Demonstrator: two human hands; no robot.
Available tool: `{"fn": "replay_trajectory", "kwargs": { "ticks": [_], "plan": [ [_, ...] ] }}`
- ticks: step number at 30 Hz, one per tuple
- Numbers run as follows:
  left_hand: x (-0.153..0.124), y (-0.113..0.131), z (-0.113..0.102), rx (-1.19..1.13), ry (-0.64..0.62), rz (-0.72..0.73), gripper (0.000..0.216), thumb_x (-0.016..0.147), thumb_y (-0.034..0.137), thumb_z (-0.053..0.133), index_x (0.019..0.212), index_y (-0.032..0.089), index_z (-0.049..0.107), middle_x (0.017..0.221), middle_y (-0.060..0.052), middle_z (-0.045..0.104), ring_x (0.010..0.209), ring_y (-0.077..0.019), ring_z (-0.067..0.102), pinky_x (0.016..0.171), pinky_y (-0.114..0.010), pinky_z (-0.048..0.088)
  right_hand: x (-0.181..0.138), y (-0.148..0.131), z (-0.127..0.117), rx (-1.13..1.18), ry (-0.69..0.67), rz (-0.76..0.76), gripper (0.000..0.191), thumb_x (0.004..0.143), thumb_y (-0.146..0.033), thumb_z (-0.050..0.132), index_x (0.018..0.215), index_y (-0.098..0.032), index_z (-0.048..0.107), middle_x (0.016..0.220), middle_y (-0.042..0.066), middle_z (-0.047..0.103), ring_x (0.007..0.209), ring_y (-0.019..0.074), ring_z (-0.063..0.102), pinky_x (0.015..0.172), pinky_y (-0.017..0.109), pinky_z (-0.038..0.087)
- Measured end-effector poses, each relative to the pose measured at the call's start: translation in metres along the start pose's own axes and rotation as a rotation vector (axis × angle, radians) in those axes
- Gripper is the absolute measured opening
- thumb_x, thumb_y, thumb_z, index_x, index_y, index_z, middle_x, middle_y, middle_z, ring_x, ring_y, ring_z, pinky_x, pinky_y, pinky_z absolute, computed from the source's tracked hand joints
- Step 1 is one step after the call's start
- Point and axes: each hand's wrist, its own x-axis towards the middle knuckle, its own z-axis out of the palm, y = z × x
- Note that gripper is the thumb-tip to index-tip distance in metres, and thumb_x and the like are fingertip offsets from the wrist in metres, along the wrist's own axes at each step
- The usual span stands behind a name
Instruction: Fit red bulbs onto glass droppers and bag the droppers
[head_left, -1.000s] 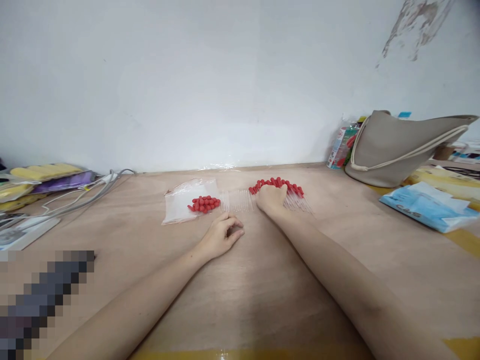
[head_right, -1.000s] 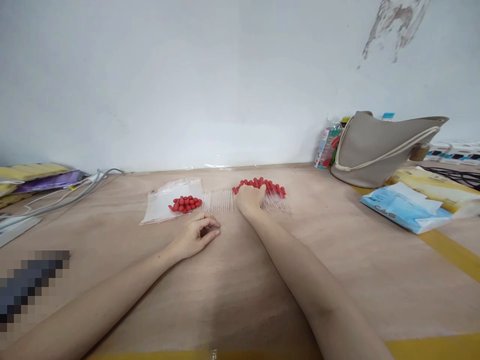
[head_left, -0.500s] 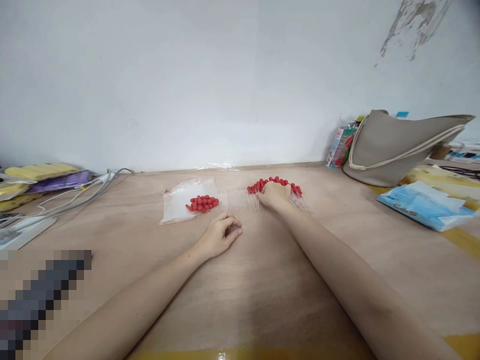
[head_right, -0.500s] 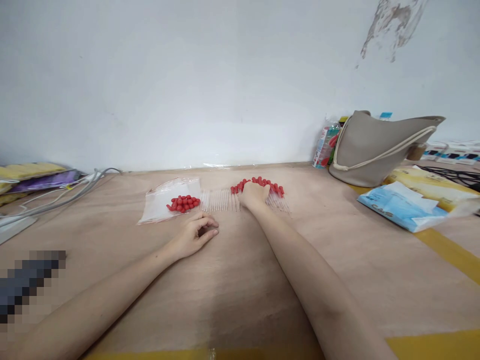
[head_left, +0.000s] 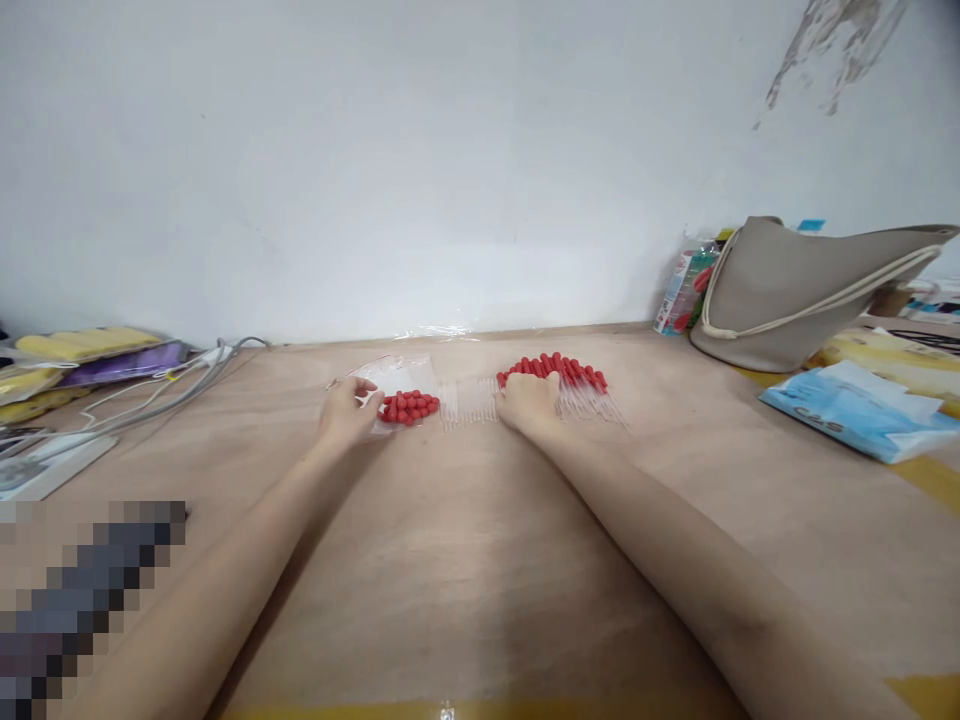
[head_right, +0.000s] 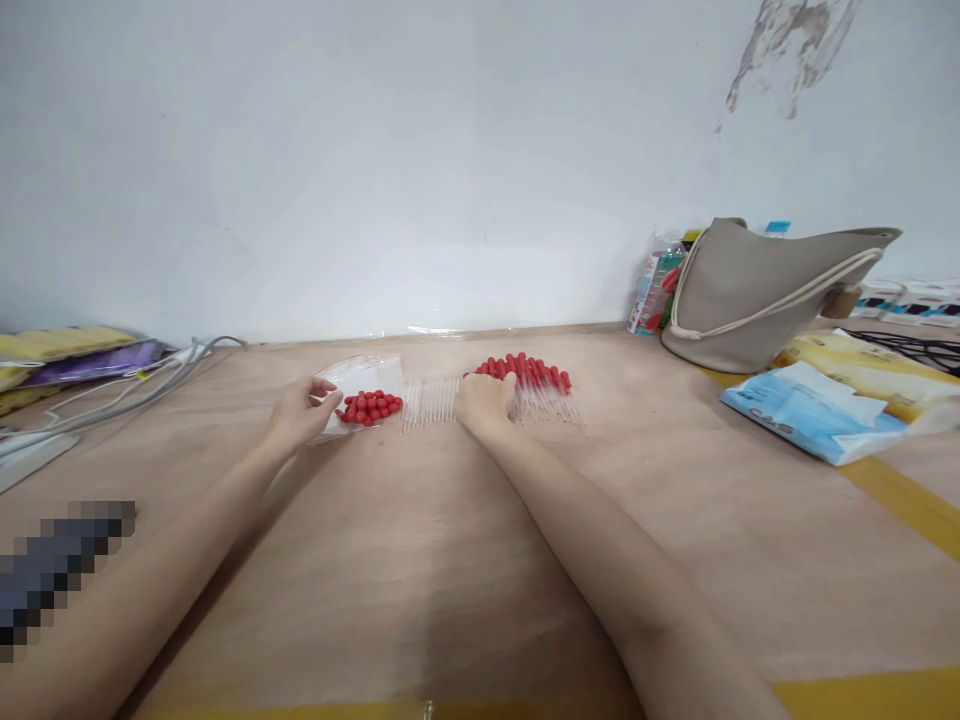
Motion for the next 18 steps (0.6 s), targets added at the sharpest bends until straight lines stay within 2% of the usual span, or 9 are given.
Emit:
{"fn": "replay_trajectory", "kwargs": {
  "ticks": [4,8,15,18],
  "plan": [
    [0.01,-0.016,-0.006,0.06,-0.234,-0.141,0.022,0.069,0.035,0.054,0.08,0.018,0.058,0.074,-0.002,0.061,0.066,-0.0161,0.056,0.056,-0.024,0.039,0.004,0.006,0.001,-0.012,-0.021,0.039,0.024,0.078,-0.026,0.044,0.075,-0.012,0.064,0.076,0.013,0.065,0.073,0.0226,0.058,0.077,0.038,0.022],
    [0.007,-0.015,-0.004,0.061,-0.364,-0.179,0.027,0.065,0.041,0.057,0.08,0.019,0.058,0.07,-0.001,0.062,0.059,-0.0147,0.055,0.049,-0.022,0.037,0.004,0.005,0.002,-0.013,-0.033,0.035,0.023,0.078,-0.025,0.043,0.073,-0.013,0.063,0.075,0.012,0.064,0.072,0.0217,0.058,0.077,0.038,0.022],
    [0.007,-0.014,-0.001,0.062,-0.36,-0.155,0.02,0.064,0.035,0.057,0.076,0.02,0.061,0.068,0.0,0.063,0.059,-0.0147,0.056,0.05,-0.021,0.038,0.003,0.0,0.005,-0.024,-0.049,0.03,0.019,0.075,-0.021,0.045,0.078,-0.014,0.062,0.079,0.012,0.065,0.074,0.0217,0.058,0.074,0.037,0.022],
    [0.007,-0.013,-0.002,0.075,-0.346,-0.147,0.022,0.065,0.039,0.056,0.075,0.02,0.061,0.068,0.0,0.064,0.063,-0.0162,0.057,0.053,-0.022,0.038,0.004,-0.001,0.007,-0.028,-0.07,0.019,0.018,0.075,-0.02,0.046,0.075,-0.014,0.063,0.077,0.012,0.065,0.072,0.0217,0.058,0.075,0.038,0.022]
  ]
}}
